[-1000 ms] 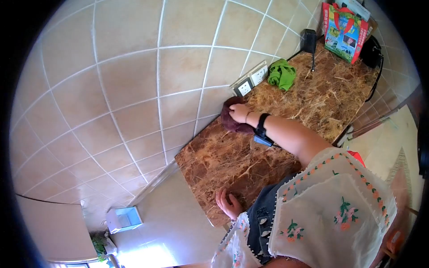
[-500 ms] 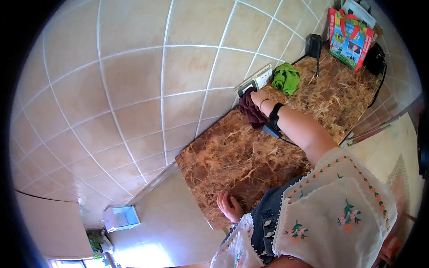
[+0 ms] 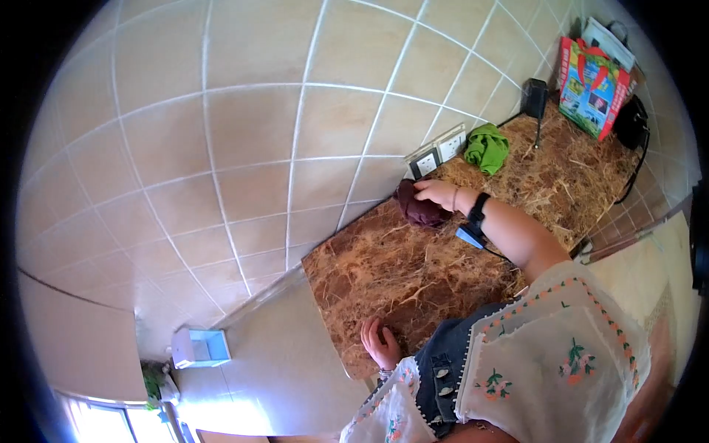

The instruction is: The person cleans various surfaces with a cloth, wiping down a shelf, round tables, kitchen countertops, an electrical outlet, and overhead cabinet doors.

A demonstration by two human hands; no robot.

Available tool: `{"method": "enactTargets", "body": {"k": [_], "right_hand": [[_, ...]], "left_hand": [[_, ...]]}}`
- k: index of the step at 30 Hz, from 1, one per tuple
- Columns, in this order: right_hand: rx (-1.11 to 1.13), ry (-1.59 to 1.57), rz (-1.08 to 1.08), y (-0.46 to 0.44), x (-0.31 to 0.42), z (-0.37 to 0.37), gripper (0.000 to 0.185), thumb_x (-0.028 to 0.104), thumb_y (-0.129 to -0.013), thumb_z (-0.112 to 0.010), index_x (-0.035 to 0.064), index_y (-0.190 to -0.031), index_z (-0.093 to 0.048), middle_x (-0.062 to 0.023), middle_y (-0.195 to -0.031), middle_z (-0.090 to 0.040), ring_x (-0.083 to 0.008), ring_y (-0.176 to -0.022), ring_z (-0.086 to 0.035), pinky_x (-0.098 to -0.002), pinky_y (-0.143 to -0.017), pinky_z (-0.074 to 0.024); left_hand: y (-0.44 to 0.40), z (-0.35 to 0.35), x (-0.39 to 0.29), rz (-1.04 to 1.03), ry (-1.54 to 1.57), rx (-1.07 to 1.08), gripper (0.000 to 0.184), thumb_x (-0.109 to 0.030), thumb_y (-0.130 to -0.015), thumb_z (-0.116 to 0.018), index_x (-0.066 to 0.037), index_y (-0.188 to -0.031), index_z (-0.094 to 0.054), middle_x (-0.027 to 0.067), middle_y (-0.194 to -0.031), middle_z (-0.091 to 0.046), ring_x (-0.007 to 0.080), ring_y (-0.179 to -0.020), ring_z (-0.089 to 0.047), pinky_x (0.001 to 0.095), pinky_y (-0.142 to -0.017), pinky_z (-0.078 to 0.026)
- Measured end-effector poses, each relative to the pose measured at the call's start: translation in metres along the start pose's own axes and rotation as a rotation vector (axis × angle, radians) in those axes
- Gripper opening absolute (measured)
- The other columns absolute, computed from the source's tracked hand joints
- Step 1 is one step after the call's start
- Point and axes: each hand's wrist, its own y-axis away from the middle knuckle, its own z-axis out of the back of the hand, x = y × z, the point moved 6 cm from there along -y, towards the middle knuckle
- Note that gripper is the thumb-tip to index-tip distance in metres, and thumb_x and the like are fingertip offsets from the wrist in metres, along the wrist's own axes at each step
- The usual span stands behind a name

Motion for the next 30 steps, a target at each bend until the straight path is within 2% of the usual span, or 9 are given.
{"method": "enactTargets", "body": {"k": [6, 10, 12, 14, 16, 18, 20, 22, 30], "right_hand": [[0.185, 0.0, -0.003, 0.073, 0.047, -0.054, 0.033, -0.002, -0.081, -0.05, 0.0008, -0.113, -0.059, -0.0061, -0.106, -0.062, -0.0155, -0.097, -0.058, -0.0282, -0.085, -0.0448], [0.16, 0.057, -0.085, 0.09, 0.021, -0.029, 0.033, 0.0, -0.081, -0.05, 0.0001, -0.113, -0.058, -0.0106, -0.116, -0.059, -0.0218, -0.103, -0.056, -0.0339, -0.09, -0.0441], [-0.179, 1.147, 0.105, 0.1, 0.022, 0.003, 0.034, 0.007, -0.083, -0.05, 0.0004, -0.116, -0.055, -0.0147, -0.117, -0.057, -0.0275, -0.106, -0.055, -0.036, -0.093, -0.0433], [-0.229, 1.32, 0.108, 0.107, 0.016, 0.007, 0.039, 0.015, -0.084, -0.053, 0.002, -0.121, -0.052, -0.0182, -0.119, -0.055, -0.0297, -0.112, -0.052, -0.0381, -0.095, -0.0422], [-0.111, 1.396, 0.341, 0.122, 0.02, -0.039, 0.046, 0.021, -0.082, -0.058, 0.0049, -0.125, -0.049, -0.0183, -0.126, -0.049, -0.0311, -0.118, -0.047, -0.0408, -0.098, -0.0394], [-0.029, 1.482, 0.346, 0.123, 0.006, -0.068, 0.052, 0.029, -0.084, -0.057, 0.0098, -0.13, -0.045, -0.0185, -0.136, -0.039, -0.0342, -0.127, -0.036, -0.0473, -0.103, -0.0321], [0.038, 1.726, 0.229, 0.114, -0.026, -0.079, 0.058, 0.037, -0.087, -0.049, 0.0151, -0.138, -0.034, -0.0176, -0.146, -0.025, -0.0358, -0.135, -0.021, -0.0506, -0.108, -0.0191], [0.09, 1.757, 0.115, 0.106, -0.055, -0.074, 0.062, 0.041, -0.089, -0.04, 0.0159, -0.143, -0.023, -0.0157, -0.15, -0.012, -0.0345, -0.139, -0.006, -0.0521, -0.11, -0.0069], [0.247, 1.72, 0.08, 0.127, -0.051, -0.055, 0.056, 0.026, -0.092, -0.035, 0.0173, -0.145, -0.019, -0.0094, -0.152, -0.007, -0.0278, -0.141, -0.001, -0.0474, -0.112, -0.0008]], "left_hand": [[-0.005, 0.003, -0.005, 0.042, 0.02, 0.061, 0.028, -0.004, -0.08, -0.056, -0.001, -0.108, -0.057, 0.0167, -0.115, -0.055, 0.0343, -0.114, -0.047, 0.0436, -0.1, -0.034], [-0.004, 0.007, -0.001, 0.052, -0.007, 0.083, 0.034, -0.007, -0.081, -0.057, -0.001, -0.115, -0.053, 0.0188, -0.12, -0.051, 0.0356, -0.117, -0.044, 0.044, -0.101, -0.033], [-0.006, 0.005, -0.008, 0.132, 0.104, 0.14, 0.037, -0.008, -0.082, -0.057, -0.002, -0.118, -0.051, 0.0189, -0.123, -0.049, 0.0353, -0.118, -0.043, 0.0433, -0.101, -0.033], [-0.013, 0.001, -0.028, 0.177, 0.132, 0.169, 0.04, -0.009, -0.082, -0.058, -0.002, -0.121, -0.05, 0.0192, -0.125, -0.047, 0.0358, -0.119, -0.042, 0.0429, -0.101, -0.032], [-0.022, -0.015, -0.058, 0.069, 0.111, 0.313, 0.043, -0.012, -0.082, -0.058, -0.003, -0.122, -0.049, 0.0197, -0.128, -0.045, 0.0366, -0.12, -0.04, 0.0432, -0.102, -0.031], [-0.03, -0.04, -0.08, 0.076, 0.129, 0.383, 0.047, -0.012, -0.081, -0.058, -0.004, -0.125, -0.047, 0.0206, -0.133, -0.04, 0.0375, -0.124, -0.036, 0.0441, -0.104, -0.029], [-0.041, -0.073, -0.116, -0.104, 0.066, 0.509, 0.052, -0.014, -0.081, -0.058, -0.005, -0.13, -0.043, 0.0209, -0.138, -0.034, 0.0387, -0.128, -0.031, 0.0456, -0.106, -0.027], [-0.04, -0.112, -0.123, -0.107, 0.026, 0.59, 0.056, -0.015, -0.081, -0.057, -0.006, -0.133, -0.039, 0.0209, -0.14, -0.032, 0.0393, -0.13, -0.028, 0.0461, -0.107, -0.025], [-0.005, -0.156, -0.149, -0.089, -0.196, 0.723, 0.084, -0.018, -0.075, -0.058, -0.006, -0.144, -0.012, 0.0216, -0.146, -0.021, 0.0436, -0.133, -0.019, 0.0496, -0.109, -0.02]]}}
